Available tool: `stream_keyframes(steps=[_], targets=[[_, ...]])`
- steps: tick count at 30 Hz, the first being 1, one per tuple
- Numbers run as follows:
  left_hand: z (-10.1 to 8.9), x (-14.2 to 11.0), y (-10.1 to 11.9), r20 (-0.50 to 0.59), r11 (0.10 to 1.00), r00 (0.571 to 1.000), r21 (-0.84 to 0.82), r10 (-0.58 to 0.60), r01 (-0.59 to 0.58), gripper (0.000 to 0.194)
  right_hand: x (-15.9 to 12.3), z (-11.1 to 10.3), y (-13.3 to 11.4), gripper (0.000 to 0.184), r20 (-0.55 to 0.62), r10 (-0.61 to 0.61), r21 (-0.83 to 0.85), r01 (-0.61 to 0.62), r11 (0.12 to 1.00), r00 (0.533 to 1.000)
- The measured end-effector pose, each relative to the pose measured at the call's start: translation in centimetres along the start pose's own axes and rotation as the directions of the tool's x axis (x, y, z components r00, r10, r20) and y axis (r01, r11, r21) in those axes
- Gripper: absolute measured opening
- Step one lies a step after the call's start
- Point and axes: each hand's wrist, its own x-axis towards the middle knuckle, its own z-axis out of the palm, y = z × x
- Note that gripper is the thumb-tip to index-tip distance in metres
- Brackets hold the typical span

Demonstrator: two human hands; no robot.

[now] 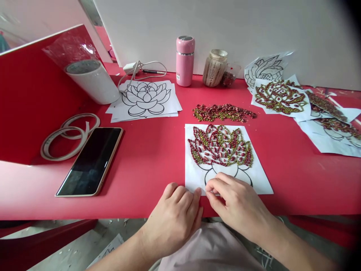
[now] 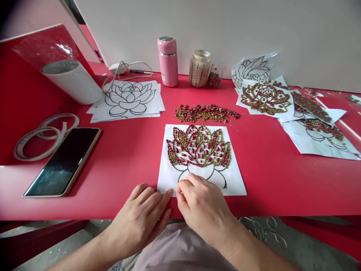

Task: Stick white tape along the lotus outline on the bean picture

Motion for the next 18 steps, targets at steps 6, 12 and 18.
stream_keyframes(steps=[6,12,18], targets=[[0.01,-0.11,0.08,-0.001,1.0,1.0,-0.002,0.002,-0.002,0.029,0.57,-0.14,-0.51,0.017,0.023,-0.039,-0.177,0.042,0.983,0.999],[-0.08,-0.12,0.0,-0.009,1.0,1.0,0.004,-0.001,0.001,0.028,1.0,0.09,-0.7,0.017,0.049,-0.044,-0.241,0.055,0.969,0.998],[-0.08,-0.12,-0.02,-0.002,1.0,1.0,-0.001,0.0,0.0,0.029,0.76,0.43,-0.08,0.017,0.013,-0.02,-0.064,0.021,0.998,1.0]])
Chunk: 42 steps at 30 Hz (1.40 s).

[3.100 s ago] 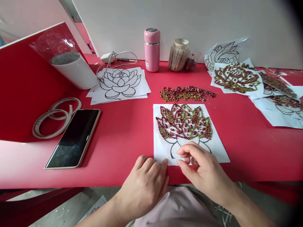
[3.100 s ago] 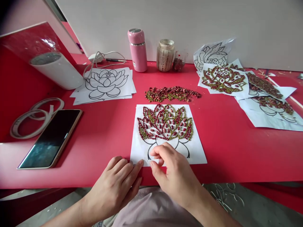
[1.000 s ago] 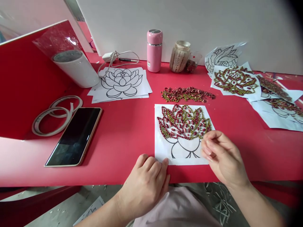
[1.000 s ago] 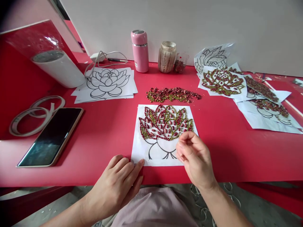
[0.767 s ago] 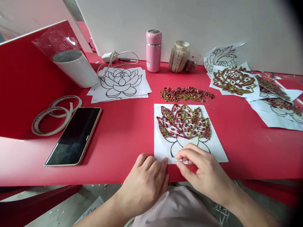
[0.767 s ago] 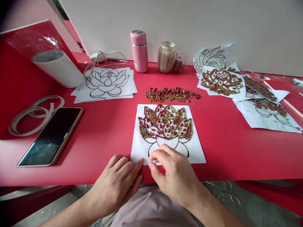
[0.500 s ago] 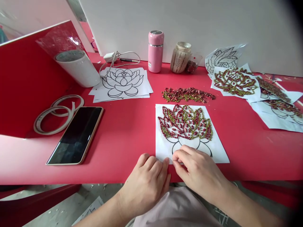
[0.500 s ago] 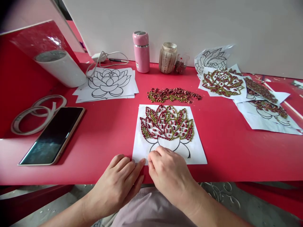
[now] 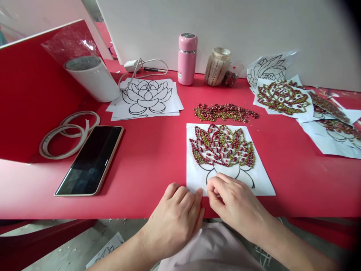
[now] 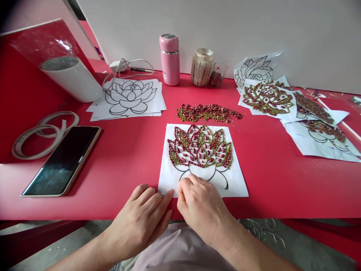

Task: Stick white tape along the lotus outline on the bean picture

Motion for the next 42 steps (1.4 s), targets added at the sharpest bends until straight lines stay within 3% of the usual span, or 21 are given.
stream_keyframes(steps=[20,33,42], targets=[[-0.1,0.0,0.1,0.001,1.0,1.0,0.011,-0.01,0.01,0.029,-0.8,-0.2,0.8,0.016,0.025,0.043,0.186,-0.046,0.981,0.999],[-0.1,0.0,0.1,0.007,1.0,1.0,0.012,0.001,-0.001,0.027,-0.2,0.2,-0.1,0.018,-0.009,-0.038,-0.08,0.037,0.996,0.999],[-0.2,0.2,0.1,-0.005,1.0,1.0,0.008,-0.007,0.007,0.028,-0.5,-0.6,0.6,0.017,0.002,0.012,0.051,-0.012,0.999,1.0]])
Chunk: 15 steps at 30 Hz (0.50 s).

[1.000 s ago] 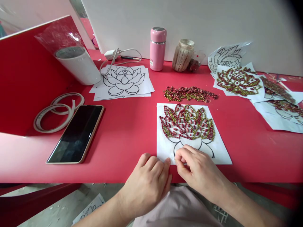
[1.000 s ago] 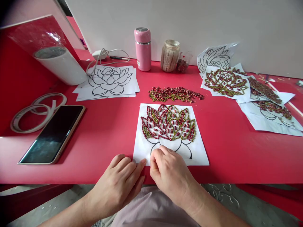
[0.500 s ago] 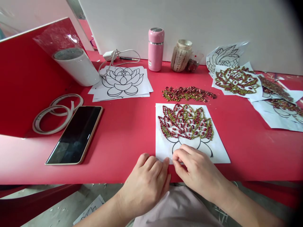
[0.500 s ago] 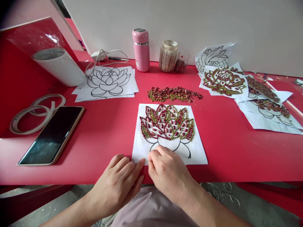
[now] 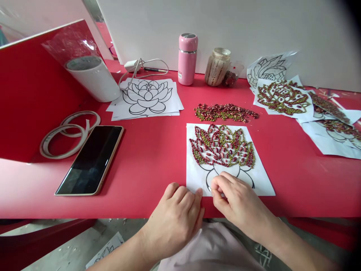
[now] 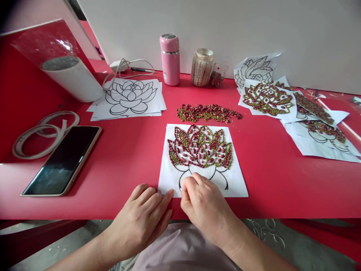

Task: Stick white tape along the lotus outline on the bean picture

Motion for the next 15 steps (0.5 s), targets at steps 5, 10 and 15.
stream_keyframes(steps=[5,10,15], targets=[[0.1,0.0,0.0,-0.002,1.0,1.0,0.003,0.0,0.0,0.028,-0.3,-0.9,0.6,0.014,0.001,0.06,0.283,-0.057,0.957,0.998],[0.2,0.0,-0.1,-0.012,1.0,1.0,-0.006,0.006,-0.006,0.027,-1.3,-2.3,1.8,0.015,0.012,0.197,0.561,-0.17,0.81,0.98],[0.1,0.0,-0.1,-0.009,1.0,1.0,-0.009,0.004,-0.004,0.028,-1.7,-2.6,2.0,0.009,-0.037,0.331,0.693,-0.214,0.688,0.943]])
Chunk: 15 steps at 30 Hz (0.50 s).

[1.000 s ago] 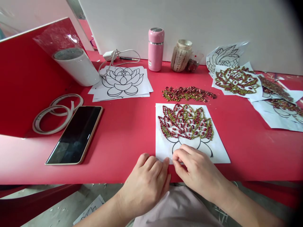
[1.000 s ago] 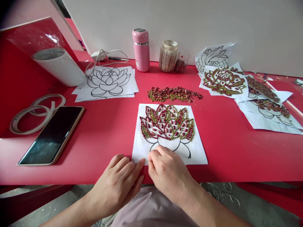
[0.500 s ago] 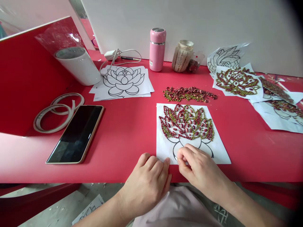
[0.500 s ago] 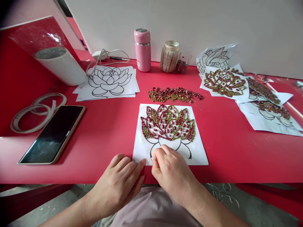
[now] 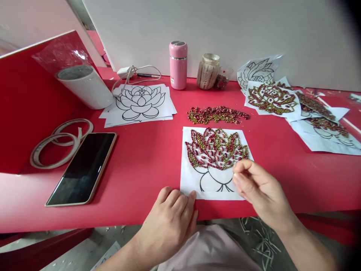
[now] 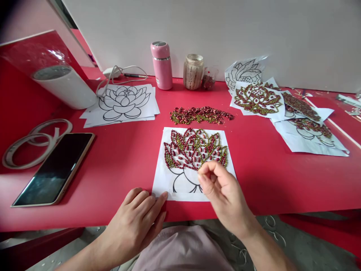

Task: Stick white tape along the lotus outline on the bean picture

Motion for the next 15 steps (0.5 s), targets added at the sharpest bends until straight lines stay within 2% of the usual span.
stream_keyframes(steps=[3,5,7,10,15], targets=[[-0.1,0.1,0.0,0.0,1.0,1.0,0.004,0.003,-0.003,0.029,0.0,1.8,0.0,0.005,0.063,-0.123,-0.277,0.136,0.951,0.99],[-0.1,0.1,0.0,-0.002,1.0,1.0,0.003,0.001,-0.001,0.027,0.0,3.2,0.0,0.005,0.106,-0.165,-0.469,0.196,0.861,0.981],[-0.1,0.0,0.0,-0.001,1.0,1.0,0.0,-0.004,0.004,0.023,0.1,4.4,0.1,0.008,0.096,-0.18,-0.601,0.201,0.774,0.979],[-0.1,0.0,0.0,-0.01,1.0,1.0,-0.002,-0.008,0.008,0.022,0.2,5.0,0.3,0.007,0.07,-0.191,-0.683,0.187,0.706,0.979],[0.1,-0.1,-0.1,-0.059,1.0,0.998,0.008,0.02,-0.02,0.026,0.2,4.7,0.4,0.008,0.069,-0.197,-0.704,0.188,0.685,0.978]])
